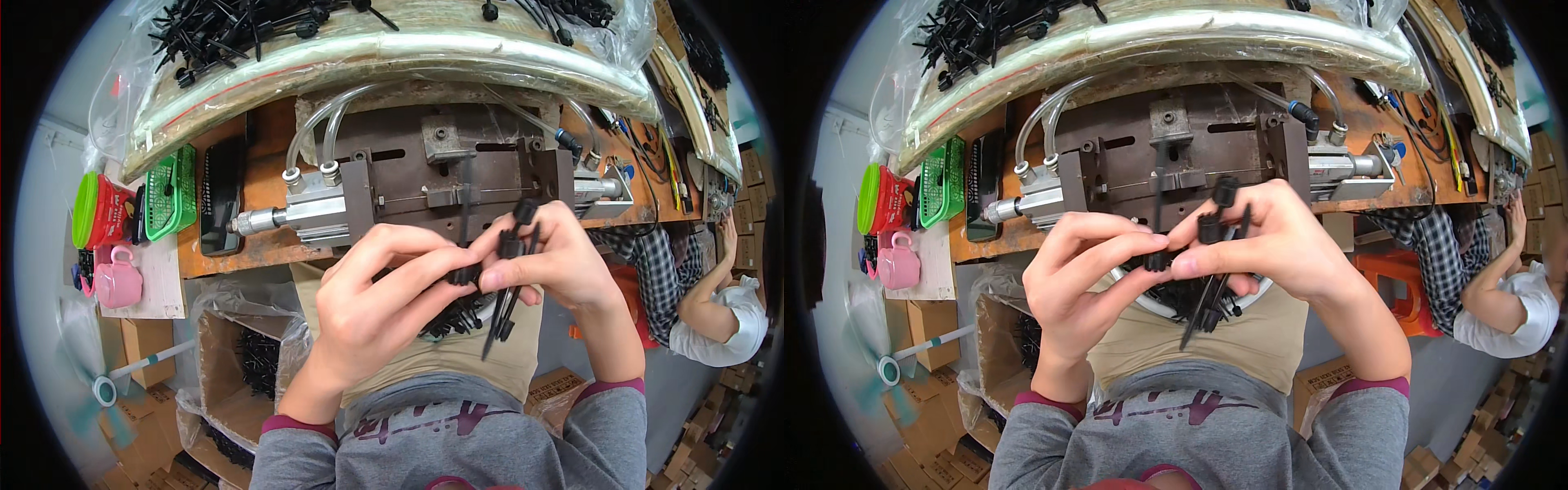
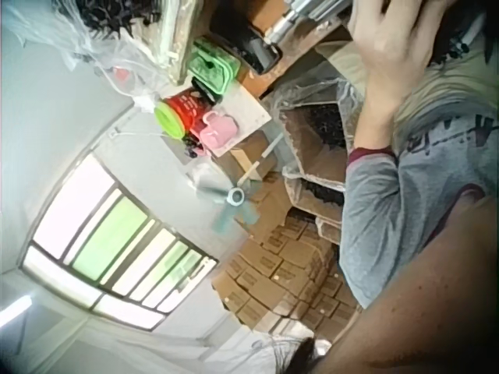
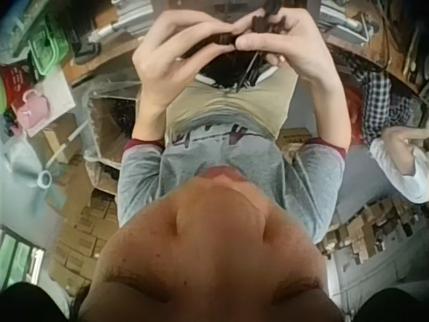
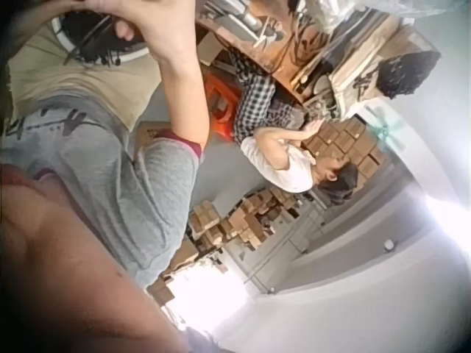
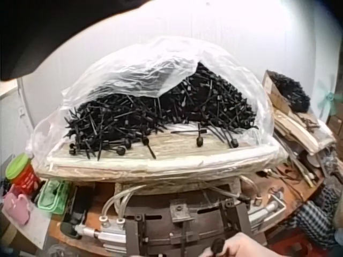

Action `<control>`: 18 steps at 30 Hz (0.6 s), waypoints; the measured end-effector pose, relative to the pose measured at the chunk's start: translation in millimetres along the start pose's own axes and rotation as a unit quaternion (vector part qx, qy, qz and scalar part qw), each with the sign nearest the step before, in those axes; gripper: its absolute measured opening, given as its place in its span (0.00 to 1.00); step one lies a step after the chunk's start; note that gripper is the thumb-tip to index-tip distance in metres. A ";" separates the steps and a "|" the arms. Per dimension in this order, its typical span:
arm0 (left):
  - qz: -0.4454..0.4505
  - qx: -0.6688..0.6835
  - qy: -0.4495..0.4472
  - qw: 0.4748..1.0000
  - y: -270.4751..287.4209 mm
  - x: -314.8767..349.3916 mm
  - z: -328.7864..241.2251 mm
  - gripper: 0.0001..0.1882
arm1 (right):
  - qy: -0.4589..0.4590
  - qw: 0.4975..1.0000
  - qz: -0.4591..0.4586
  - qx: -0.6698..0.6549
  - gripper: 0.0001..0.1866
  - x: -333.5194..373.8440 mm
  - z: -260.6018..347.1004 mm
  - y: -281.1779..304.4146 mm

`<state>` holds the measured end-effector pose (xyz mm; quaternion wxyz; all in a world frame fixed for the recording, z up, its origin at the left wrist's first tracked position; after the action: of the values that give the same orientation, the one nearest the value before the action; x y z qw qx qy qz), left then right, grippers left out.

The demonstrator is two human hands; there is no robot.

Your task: Assembling small black plastic connector components using a manual press jig at a workbench.

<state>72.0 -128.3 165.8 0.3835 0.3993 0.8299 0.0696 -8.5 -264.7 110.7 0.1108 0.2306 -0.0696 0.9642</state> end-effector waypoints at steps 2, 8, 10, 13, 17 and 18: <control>-0.035 0.021 0.044 0.998 -2.5 6.6 8.6 0.19 | 0.038 0.997 -0.065 0.000 0.09 7.3 4.2 10.9; 0.045 -0.210 -0.032 0.976 -40.6 17.3 10.0 0.16 | 0.223 0.950 -0.189 -0.109 0.05 34.7 15.4 35.9; 0.054 -0.234 -0.034 0.970 -45.4 15.0 12.4 0.15 | 0.254 0.939 -0.201 -0.119 0.05 39.0 12.9 38.9; 0.066 -0.256 -0.024 0.964 -46.9 8.3 13.9 0.15 | 0.279 0.927 -0.217 -0.128 0.05 44.4 11.8 42.8; 0.074 -0.259 -0.014 0.963 -48.6 8.4 14.3 0.16 | 0.312 0.903 -0.262 -0.136 0.04 55.1 10.9 50.8; 0.078 -0.263 -0.010 0.962 -49.2 8.9 14.7 0.16 | 0.316 0.900 -0.264 -0.141 0.04 55.1 9.7 51.3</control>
<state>48.8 -157.7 129.7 0.4765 0.3489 0.7446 0.3111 -64.8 -306.0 140.4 0.4088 -0.0947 -0.1025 0.9019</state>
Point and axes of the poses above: each hand's wrist, its own x-axis away from the middle knuckle, its own y-axis out of the back of the hand, z = x × y, the point moved 9 cm from there along -x, towards the middle knuckle, and after that the axes turned 2 degrees about -y, right-handed, at the moved point
